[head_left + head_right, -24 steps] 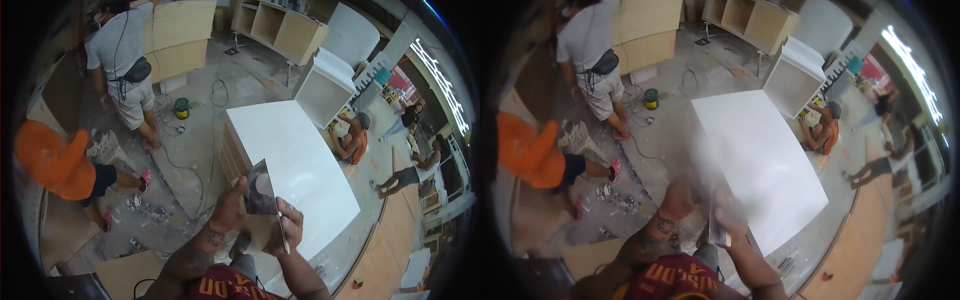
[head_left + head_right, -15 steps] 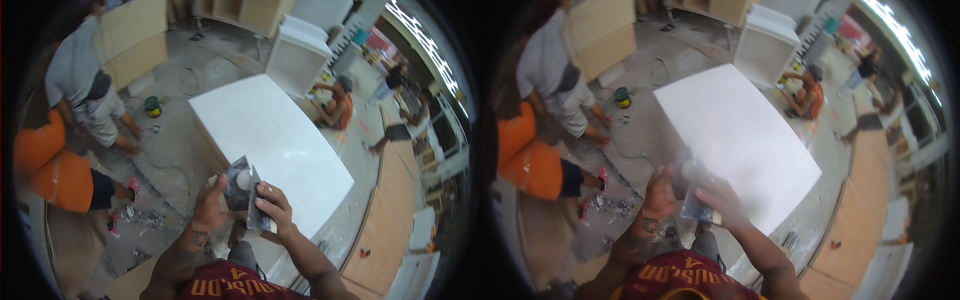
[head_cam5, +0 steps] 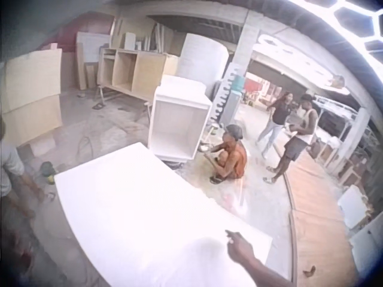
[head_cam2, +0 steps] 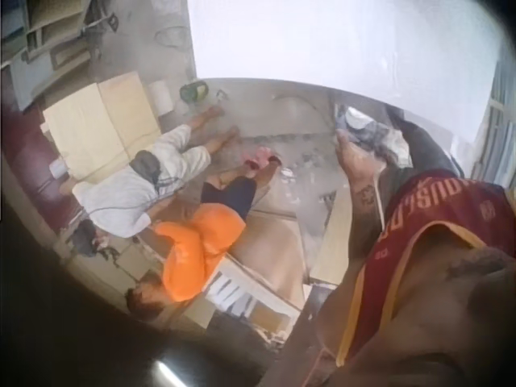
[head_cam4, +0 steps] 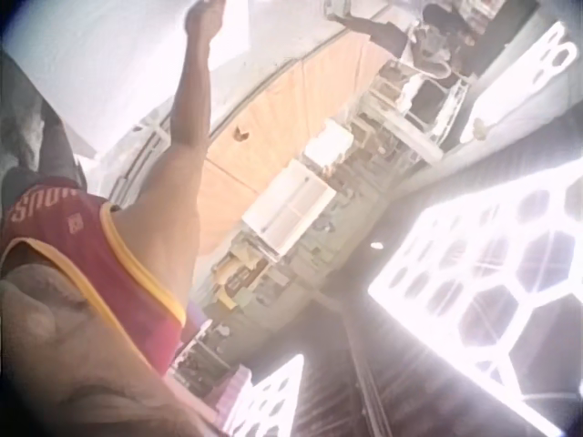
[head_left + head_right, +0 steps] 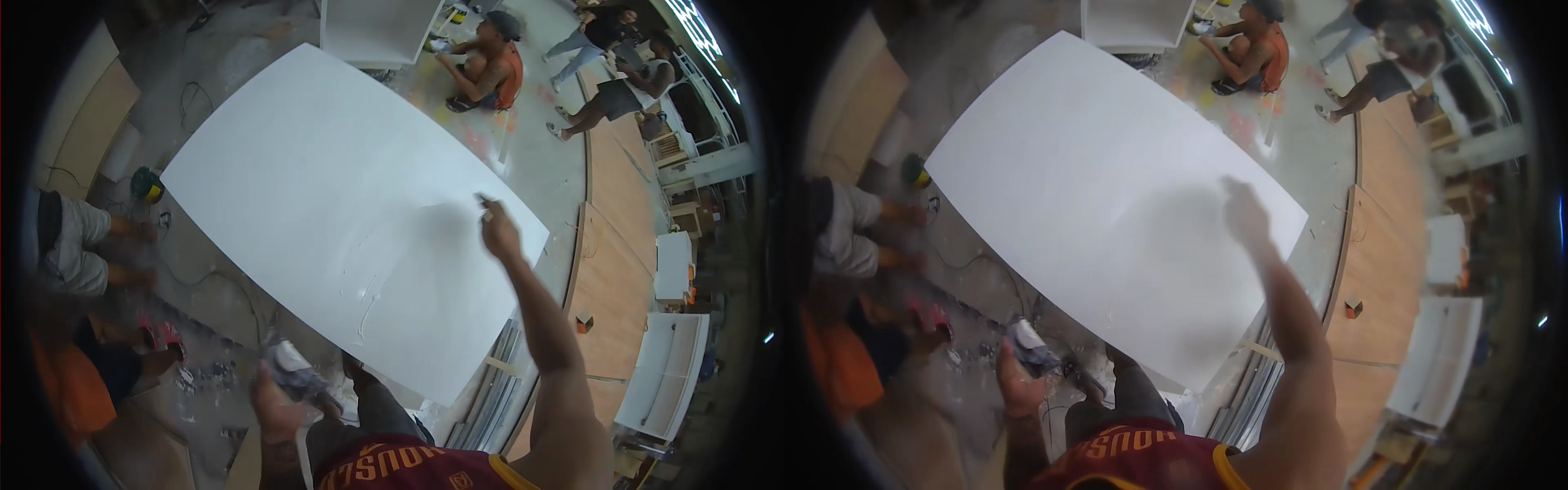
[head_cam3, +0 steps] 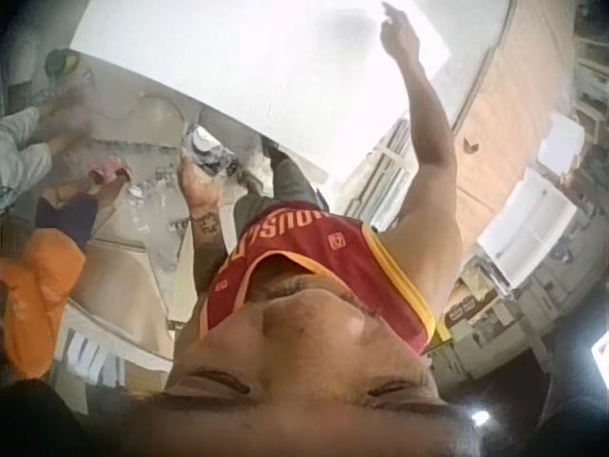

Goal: Applying and smoothing putty or filler onto a white furniture surface using a scraper tool.

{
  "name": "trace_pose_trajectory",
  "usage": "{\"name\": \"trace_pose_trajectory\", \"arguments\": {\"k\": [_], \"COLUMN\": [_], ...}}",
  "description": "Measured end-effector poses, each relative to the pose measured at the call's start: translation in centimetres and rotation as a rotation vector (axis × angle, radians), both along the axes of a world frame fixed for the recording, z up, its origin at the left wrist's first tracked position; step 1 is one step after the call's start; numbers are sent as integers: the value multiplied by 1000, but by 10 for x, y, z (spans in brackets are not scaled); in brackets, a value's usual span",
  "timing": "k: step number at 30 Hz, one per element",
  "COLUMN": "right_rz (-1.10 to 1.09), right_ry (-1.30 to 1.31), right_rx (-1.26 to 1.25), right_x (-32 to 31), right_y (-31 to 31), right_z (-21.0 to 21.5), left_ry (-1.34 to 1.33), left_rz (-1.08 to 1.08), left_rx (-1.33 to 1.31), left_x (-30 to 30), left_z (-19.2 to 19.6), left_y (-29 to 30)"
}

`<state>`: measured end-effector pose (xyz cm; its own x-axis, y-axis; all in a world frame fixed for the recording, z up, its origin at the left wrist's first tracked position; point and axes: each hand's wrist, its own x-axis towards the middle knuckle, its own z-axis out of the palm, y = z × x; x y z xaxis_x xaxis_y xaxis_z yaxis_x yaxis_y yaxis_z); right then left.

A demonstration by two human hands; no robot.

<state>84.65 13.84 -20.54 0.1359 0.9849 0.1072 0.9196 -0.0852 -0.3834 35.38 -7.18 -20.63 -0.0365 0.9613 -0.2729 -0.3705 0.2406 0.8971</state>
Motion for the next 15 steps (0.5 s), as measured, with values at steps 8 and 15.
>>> {"name": "trace_pose_trajectory", "arguments": {"k": [8,15], "right_rz": [-358,-270], "right_ry": [-211,-169], "right_rx": [-396,-519], "right_x": [69,-11], "right_y": [98,117], "right_z": [-64,-6], "left_ry": [1262,1100], "left_rz": [118,137], "left_rx": [-73,-8], "left_x": [-116,-75], "left_z": [-12,25], "left_y": [-79,-52]}}
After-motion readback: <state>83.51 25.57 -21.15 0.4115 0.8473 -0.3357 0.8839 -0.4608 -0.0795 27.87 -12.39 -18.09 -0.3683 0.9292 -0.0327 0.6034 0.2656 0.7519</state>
